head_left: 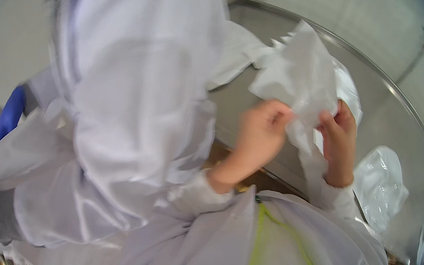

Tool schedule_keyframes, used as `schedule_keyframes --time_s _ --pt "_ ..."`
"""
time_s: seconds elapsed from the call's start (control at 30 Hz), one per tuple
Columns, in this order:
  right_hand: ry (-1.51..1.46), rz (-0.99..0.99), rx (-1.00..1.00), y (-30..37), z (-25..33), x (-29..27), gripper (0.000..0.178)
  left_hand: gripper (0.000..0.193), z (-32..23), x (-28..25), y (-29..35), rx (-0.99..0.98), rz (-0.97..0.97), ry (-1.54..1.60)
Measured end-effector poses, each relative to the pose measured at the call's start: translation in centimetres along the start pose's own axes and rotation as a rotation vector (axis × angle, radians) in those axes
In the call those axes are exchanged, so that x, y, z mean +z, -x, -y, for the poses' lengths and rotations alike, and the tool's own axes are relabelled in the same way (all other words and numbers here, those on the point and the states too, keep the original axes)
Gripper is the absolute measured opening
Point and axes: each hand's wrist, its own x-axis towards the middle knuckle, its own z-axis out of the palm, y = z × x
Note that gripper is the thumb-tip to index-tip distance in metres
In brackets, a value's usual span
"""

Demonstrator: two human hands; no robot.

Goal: The person cuts a long white plastic sheet with scissors, then lays it flat on a stainless steel table. They smooth the sheet, fold it, and apply tape to secure the edges. Another person in protective gear assists by holding the sheet.

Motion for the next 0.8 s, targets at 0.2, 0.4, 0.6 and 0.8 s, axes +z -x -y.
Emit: schedule_keyframes --time_s 0.2,0.4,0.6,0.8 --pt "0.226 -0.350 -0.154 -2.0 1.9 -8.0 0.007 0.011 -0.1 -1.9 -4.2 -0.392 -0.220 0.884" --pt "0.646 -0.778 -0.350 -1.9 7.3 -21.0 0.020 0.028 -3.1 -0.1 -7.3 0.156 0.333 -0.083" --pt "1.544 -1.066 -0.447 3.3 15.3 -22.3 0.025 0.020 1.8 0.4 -13.1 0.432 0.004 -0.762" --pt "2.060 -0.629 -0.511 4.1 15.5 -17.9 0.057 0.025 -0.9 5.9 -16.0 0.505 -0.027 -0.232"
